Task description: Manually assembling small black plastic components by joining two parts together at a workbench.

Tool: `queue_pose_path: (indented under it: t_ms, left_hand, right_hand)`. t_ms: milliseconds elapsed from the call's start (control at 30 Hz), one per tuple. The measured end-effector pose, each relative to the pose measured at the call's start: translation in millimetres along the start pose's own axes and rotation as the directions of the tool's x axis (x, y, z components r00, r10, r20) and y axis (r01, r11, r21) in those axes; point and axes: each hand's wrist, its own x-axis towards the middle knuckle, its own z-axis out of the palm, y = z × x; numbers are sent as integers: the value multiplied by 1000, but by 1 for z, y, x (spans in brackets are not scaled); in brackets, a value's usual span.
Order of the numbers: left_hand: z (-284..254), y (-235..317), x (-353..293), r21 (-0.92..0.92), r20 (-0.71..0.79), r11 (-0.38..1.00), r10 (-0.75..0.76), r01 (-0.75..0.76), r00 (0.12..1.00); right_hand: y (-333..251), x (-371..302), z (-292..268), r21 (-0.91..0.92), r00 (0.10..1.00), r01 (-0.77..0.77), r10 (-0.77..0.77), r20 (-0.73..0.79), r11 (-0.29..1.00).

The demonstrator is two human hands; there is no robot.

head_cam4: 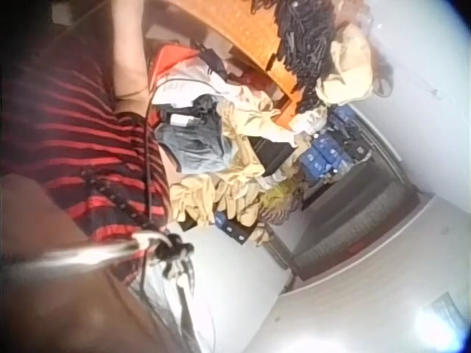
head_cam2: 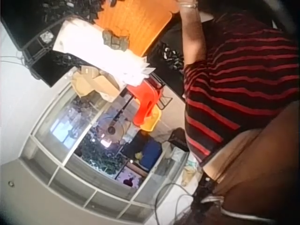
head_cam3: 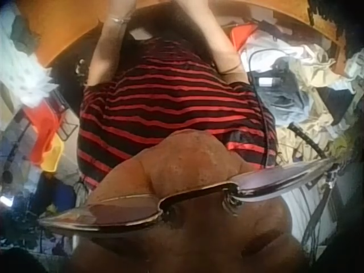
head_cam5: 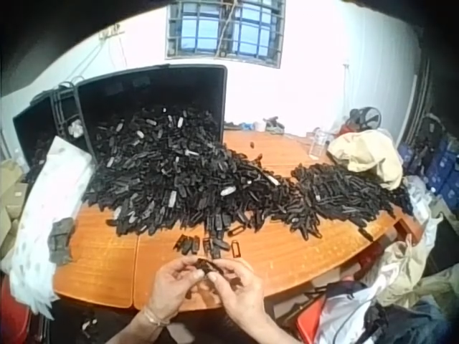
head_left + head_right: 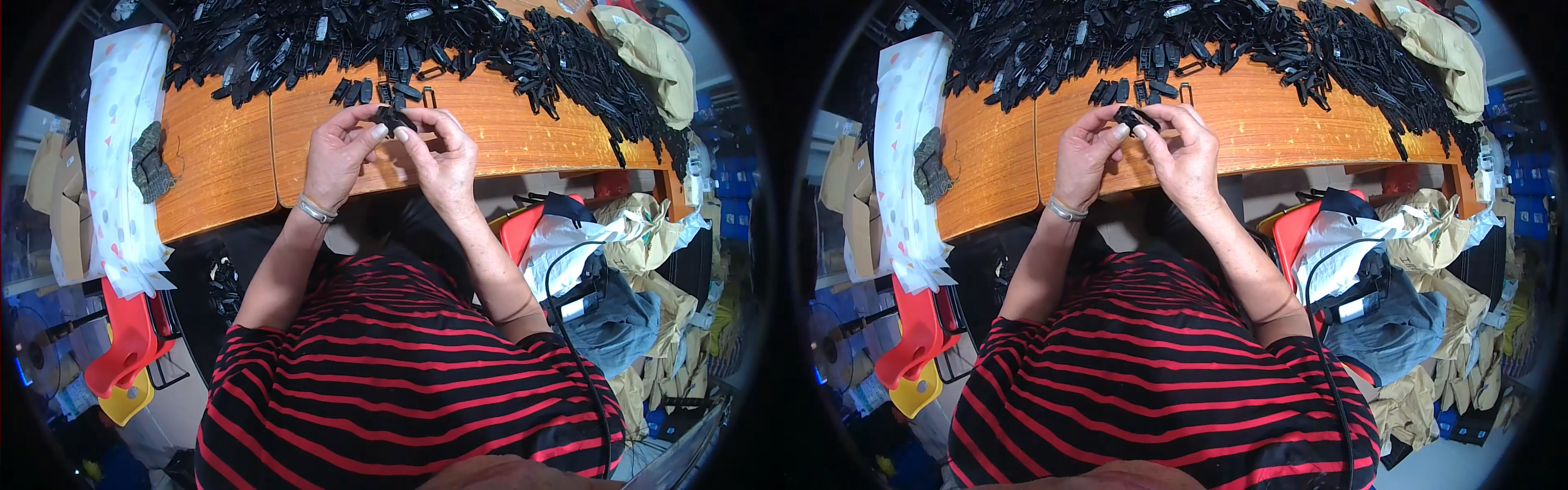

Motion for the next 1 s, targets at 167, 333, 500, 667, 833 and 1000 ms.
queue_pose_path:
  t_ms: [167,333,500,667,833,1000]
  left_hand:
    - [4,1,-2,42,-10,997,60,-59,998]
    - [6,-3,-4,117,-26,987,114,-110,993]
    - [12,-17,-11,220,-45,957,202,-187,978]
    - [14,-16,-11,221,36,954,199,-202,979]
    - [11,-15,-7,48,207,995,73,-84,976]
    - [9,-13,2,50,173,988,-155,148,973]
  right_hand:
    - [4,-1,0,-96,999,36,-34,27,995]
    - [14,-4,2,-155,999,54,-52,13,986]
    - [16,-14,11,-289,988,152,-152,22,945]
    - [25,-22,15,-365,980,191,-198,19,911]
    - [27,-30,21,-256,994,103,-91,56,961]
    - [33,-25,11,-195,988,-50,77,134,979]
